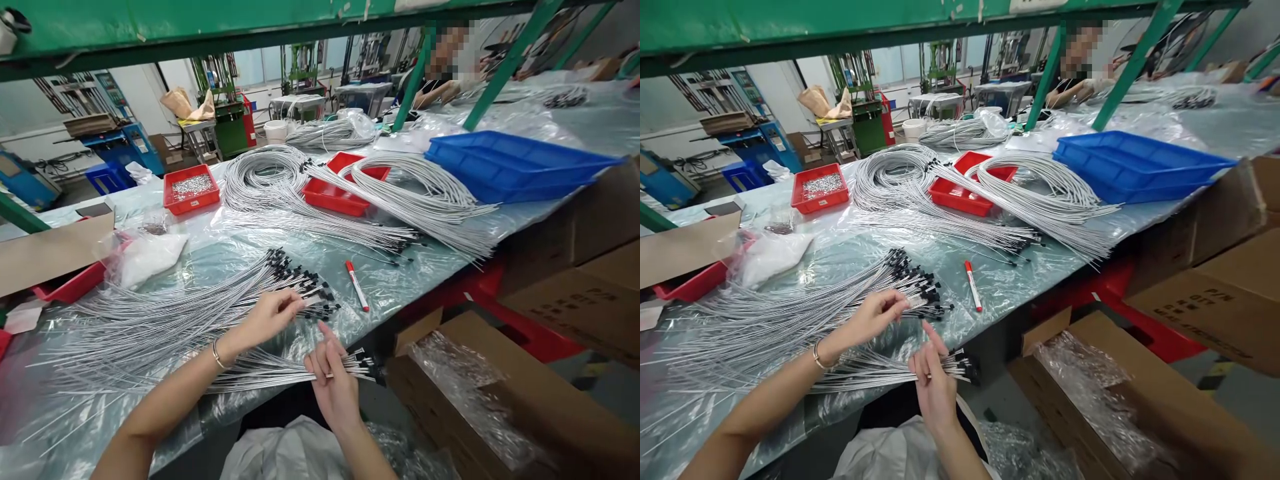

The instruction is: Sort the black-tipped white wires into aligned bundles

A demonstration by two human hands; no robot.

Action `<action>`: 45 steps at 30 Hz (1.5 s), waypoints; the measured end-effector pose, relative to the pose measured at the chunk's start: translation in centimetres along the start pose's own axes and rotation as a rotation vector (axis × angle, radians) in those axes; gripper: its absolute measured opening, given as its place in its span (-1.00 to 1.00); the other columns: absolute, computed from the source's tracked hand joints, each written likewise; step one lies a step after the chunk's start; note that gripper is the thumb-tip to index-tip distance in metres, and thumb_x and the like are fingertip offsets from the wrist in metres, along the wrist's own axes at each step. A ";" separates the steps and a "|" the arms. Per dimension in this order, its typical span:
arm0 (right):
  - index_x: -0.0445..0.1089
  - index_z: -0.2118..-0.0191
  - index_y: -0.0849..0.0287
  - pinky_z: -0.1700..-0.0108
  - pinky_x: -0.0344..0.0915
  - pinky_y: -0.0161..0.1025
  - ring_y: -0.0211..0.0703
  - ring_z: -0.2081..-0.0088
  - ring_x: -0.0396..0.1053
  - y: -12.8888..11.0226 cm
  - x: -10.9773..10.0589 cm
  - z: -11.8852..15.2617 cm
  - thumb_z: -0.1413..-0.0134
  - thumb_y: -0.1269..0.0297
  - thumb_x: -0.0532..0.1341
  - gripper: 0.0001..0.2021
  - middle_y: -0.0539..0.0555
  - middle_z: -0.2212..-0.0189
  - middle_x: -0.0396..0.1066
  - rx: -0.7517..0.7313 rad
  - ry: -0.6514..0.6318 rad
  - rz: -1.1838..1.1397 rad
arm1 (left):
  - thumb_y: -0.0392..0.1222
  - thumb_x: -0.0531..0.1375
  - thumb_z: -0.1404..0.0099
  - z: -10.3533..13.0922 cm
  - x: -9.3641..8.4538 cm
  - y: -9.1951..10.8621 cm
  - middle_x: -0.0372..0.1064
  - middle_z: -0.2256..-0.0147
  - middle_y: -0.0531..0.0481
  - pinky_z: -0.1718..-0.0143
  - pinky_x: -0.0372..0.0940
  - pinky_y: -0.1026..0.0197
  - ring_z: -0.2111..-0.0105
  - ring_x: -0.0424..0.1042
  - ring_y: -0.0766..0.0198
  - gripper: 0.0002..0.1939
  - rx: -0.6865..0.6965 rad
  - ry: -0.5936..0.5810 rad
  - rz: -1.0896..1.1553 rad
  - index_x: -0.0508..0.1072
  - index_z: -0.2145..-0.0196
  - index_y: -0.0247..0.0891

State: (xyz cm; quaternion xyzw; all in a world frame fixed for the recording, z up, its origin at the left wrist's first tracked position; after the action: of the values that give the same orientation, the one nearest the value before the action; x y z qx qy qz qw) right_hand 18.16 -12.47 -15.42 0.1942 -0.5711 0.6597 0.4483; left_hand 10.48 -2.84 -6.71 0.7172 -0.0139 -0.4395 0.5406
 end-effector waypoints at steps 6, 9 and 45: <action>0.41 0.30 0.11 0.44 0.15 -0.31 -0.41 0.64 -0.07 0.9 -1.3 0.0 0.10 0.00 0.27 -0.69 -0.14 0.64 0.04 0.035 0.094 -0.005 | -0.08 -0.12 -0.38 1.7 3.0 3.1 0.38 0.47 0.03 0.39 0.17 0.30 0.48 0.32 0.37 -0.65 0.221 -0.315 -0.198 0.40 0.28 -0.25; 0.34 0.43 0.10 0.26 0.23 -0.23 -0.34 0.52 0.15 0.6 -1.5 0.3 0.03 0.00 0.22 -0.74 -0.08 0.52 0.18 -0.046 0.089 -0.027 | 0.00 -0.05 -0.33 -0.2 1.4 0.8 0.36 0.35 -0.02 0.32 0.19 0.25 0.35 0.33 0.29 -0.68 0.171 -0.092 -0.346 0.37 0.26 -0.26; 0.30 0.57 0.13 0.10 0.19 -0.19 -0.20 0.24 0.25 0.9 -1.7 0.9 0.01 -0.02 0.19 -0.66 -0.02 0.36 0.25 -0.048 0.032 -0.016 | 0.01 -0.05 -0.33 0.3 1.4 -0.1 0.39 0.36 -0.04 0.28 0.16 0.22 0.30 0.33 0.22 -0.66 0.164 -0.140 -0.579 0.42 0.30 -0.25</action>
State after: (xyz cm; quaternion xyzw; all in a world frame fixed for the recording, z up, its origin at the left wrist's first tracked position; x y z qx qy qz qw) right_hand 18.07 -13.88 -16.97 0.1775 -0.5779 0.6451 0.4673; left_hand 11.11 -3.72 -7.71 0.7006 0.1182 -0.6211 0.3308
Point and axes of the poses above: each hand's wrist, its own z-axis away from the middle knuckle, its own x-axis out of the palm, y = z × x, the point moved 7 cm from there along -z, towards the middle knuckle
